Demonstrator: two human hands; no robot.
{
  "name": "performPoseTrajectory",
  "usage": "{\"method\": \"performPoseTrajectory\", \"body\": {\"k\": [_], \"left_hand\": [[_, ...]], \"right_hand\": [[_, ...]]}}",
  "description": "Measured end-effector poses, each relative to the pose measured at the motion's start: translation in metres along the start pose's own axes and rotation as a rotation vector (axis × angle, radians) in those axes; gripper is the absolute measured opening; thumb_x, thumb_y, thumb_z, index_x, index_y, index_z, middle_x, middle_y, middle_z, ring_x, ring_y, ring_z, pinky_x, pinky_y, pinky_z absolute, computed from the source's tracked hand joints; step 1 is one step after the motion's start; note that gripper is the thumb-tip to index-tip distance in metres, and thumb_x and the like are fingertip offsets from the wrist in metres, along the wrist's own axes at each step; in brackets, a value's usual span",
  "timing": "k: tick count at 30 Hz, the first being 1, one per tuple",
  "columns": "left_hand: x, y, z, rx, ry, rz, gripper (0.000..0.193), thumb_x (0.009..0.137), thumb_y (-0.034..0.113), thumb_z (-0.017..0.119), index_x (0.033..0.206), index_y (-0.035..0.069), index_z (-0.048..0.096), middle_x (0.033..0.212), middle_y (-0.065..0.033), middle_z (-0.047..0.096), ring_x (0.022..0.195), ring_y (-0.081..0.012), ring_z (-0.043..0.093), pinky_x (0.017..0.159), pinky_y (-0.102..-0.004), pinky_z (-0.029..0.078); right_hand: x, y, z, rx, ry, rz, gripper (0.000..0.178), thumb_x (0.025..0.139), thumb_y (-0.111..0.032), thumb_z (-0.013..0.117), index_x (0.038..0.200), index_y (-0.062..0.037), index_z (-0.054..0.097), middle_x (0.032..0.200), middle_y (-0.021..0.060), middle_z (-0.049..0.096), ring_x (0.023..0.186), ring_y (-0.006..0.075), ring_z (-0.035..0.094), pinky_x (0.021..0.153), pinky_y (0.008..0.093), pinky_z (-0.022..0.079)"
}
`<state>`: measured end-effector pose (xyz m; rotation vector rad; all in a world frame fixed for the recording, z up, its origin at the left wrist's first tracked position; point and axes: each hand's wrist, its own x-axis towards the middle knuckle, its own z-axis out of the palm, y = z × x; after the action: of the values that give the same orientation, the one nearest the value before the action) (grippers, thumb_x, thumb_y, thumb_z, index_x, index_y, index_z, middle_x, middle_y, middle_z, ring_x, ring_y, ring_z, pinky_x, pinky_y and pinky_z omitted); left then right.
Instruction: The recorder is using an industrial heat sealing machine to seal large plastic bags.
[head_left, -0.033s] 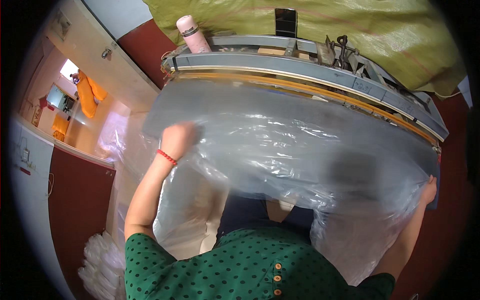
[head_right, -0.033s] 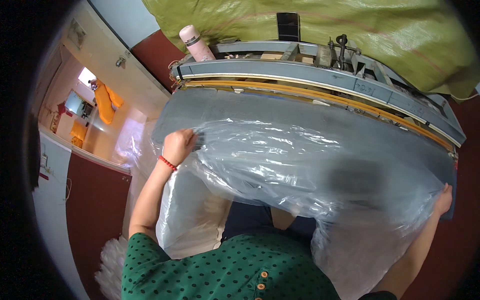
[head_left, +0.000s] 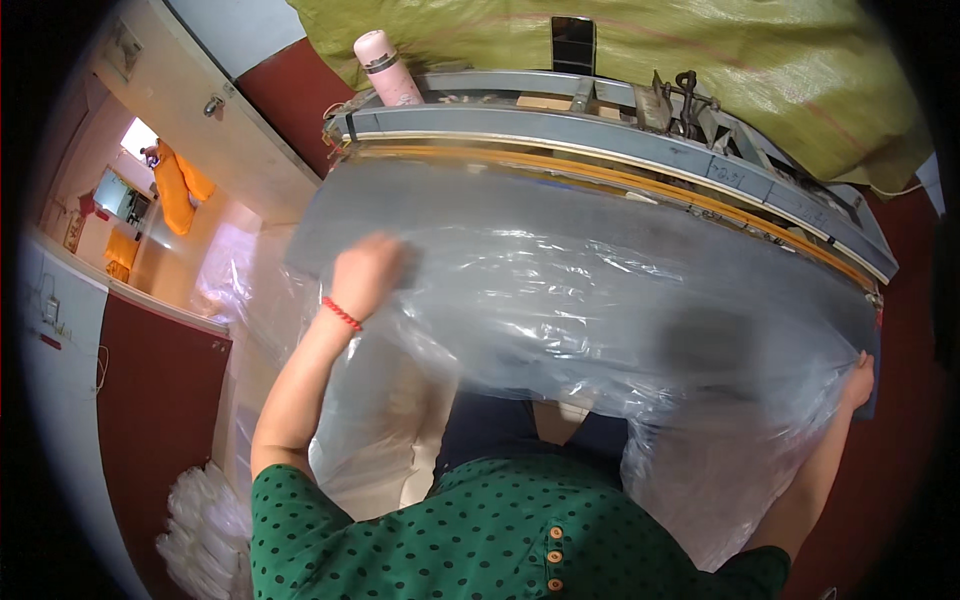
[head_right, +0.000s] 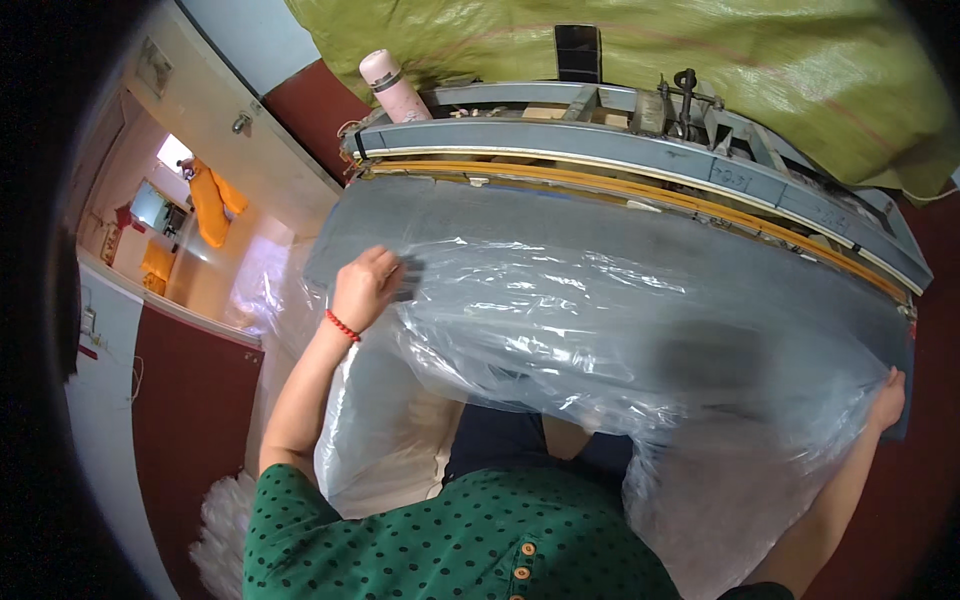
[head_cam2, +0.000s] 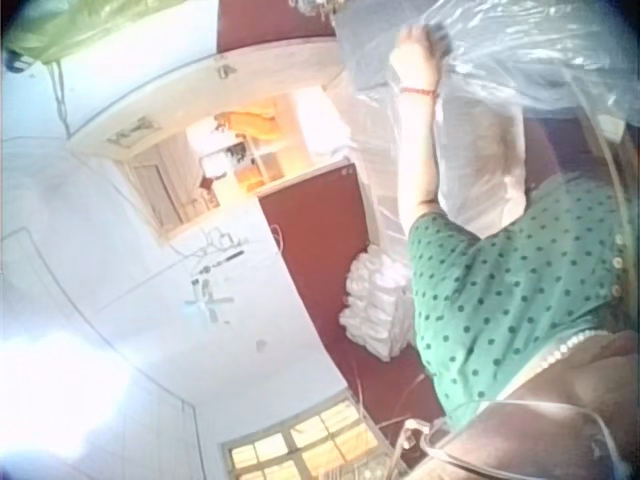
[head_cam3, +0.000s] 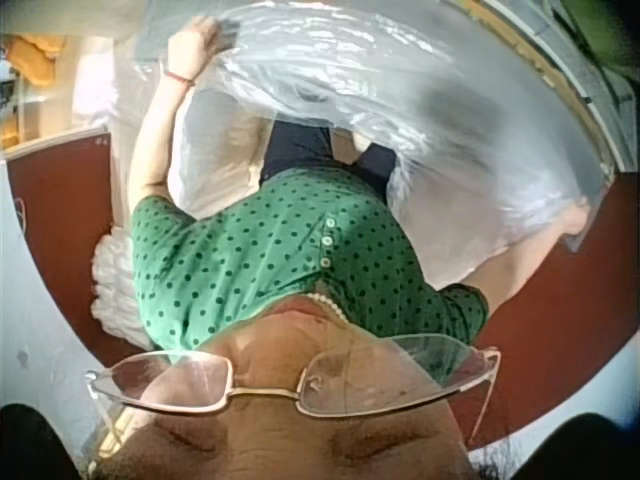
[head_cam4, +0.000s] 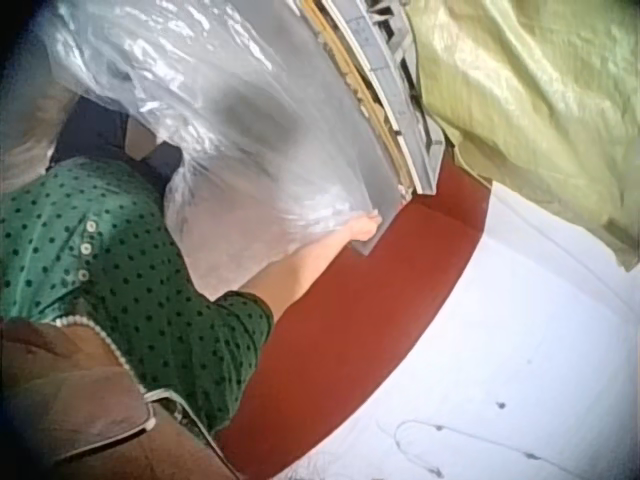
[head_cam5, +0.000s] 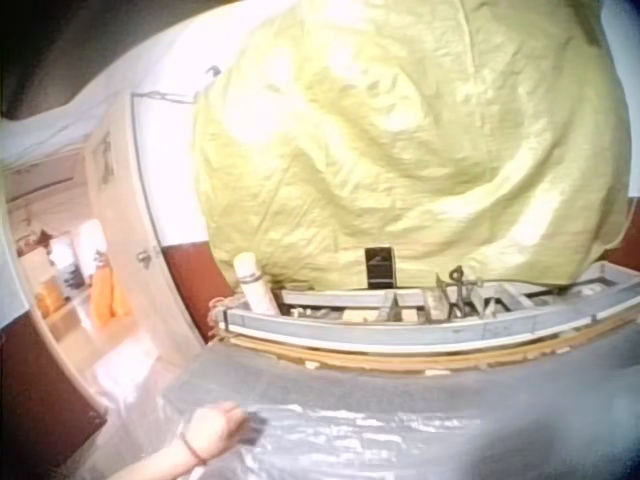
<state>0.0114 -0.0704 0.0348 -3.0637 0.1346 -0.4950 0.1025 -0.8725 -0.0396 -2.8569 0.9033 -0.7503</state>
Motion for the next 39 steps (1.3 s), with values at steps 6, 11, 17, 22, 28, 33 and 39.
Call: {"method": "performPoseTrajectory", "body": {"k": [6,11,17,22,28,33,39], "left_hand": [[0.046,0.019,0.036,-0.082,0.295,0.048,0.015,0.068,0.016,0.066,0.076,0.006,0.059,0.071,-0.0069,0.054,0.081,-0.0250,0.051,0.065,-0.0332,0.042],[0.039,0.007,0.049,-0.487,0.045,-0.163,0.017,0.068,0.018,0.067,0.066,0.003,0.058,0.065,-0.0081,0.056,0.069,-0.0241,0.053,0.060,-0.0328,0.042],[0.030,0.003,0.064,-0.390,0.091,0.057,0.015,0.067,0.014,0.068,0.066,0.003,0.058,0.062,-0.0073,0.057,0.062,-0.0238,0.052,0.058,-0.0335,0.041],[0.019,0.008,0.060,-0.420,0.175,0.137,0.013,0.066,0.012,0.068,0.065,0.004,0.058,0.065,-0.0063,0.057,0.064,-0.0234,0.051,0.059,-0.0330,0.041],[0.017,0.027,0.047,-0.544,0.207,0.018,0.015,0.066,0.010,0.066,0.073,0.003,0.055,0.068,-0.0076,0.054,0.066,-0.0227,0.050,0.062,-0.0320,0.041],[0.033,0.034,0.071,-0.564,0.257,-0.046,0.011,0.074,0.011,0.054,0.081,0.002,0.053,0.079,-0.0138,0.055,0.077,-0.0296,0.052,0.070,-0.0371,0.041],[0.088,0.010,0.063,-1.302,0.578,-0.721,0.014,0.083,0.015,0.044,0.081,0.001,0.047,0.070,-0.0054,0.048,0.067,-0.0159,0.047,0.062,-0.0286,0.040]], "right_hand": [[0.003,0.002,0.002,-0.038,-0.030,0.025,0.039,0.089,-0.040,0.031,0.094,-0.0060,0.050,0.089,0.0212,0.057,0.085,0.0426,0.050,0.068,0.0474,0.039],[0.017,0.036,0.021,0.195,0.002,0.008,0.039,0.089,-0.039,0.035,0.093,-0.0036,0.053,0.088,0.0207,0.057,0.082,0.0373,0.051,0.070,0.0416,0.040],[0.037,0.109,0.048,0.836,0.009,0.133,0.038,0.089,-0.034,0.043,0.098,0.0004,0.056,0.086,0.0070,0.059,0.080,0.0161,0.052,0.074,0.0271,0.040],[0.017,0.101,0.012,1.090,-0.050,0.232,0.036,0.088,-0.032,0.046,0.100,0.0011,0.056,0.092,0.0041,0.057,0.083,0.0142,0.051,0.076,0.0260,0.040],[-0.005,0.116,-0.029,1.351,-0.022,0.359,0.031,0.085,-0.024,0.053,0.105,-0.0011,0.054,0.098,0.0059,0.057,0.091,0.0153,0.052,0.082,0.0286,0.041],[0.040,0.174,-0.013,1.507,-0.444,0.426,0.031,0.081,-0.021,0.056,0.102,0.0012,0.057,0.095,0.0066,0.058,0.085,0.0172,0.055,0.078,0.0289,0.043],[0.062,-0.031,0.016,0.446,0.223,0.233,0.027,0.083,-0.024,0.041,0.078,-0.0057,0.060,0.069,0.0134,0.058,0.067,0.0314,0.057,0.062,0.0390,0.043]]}}
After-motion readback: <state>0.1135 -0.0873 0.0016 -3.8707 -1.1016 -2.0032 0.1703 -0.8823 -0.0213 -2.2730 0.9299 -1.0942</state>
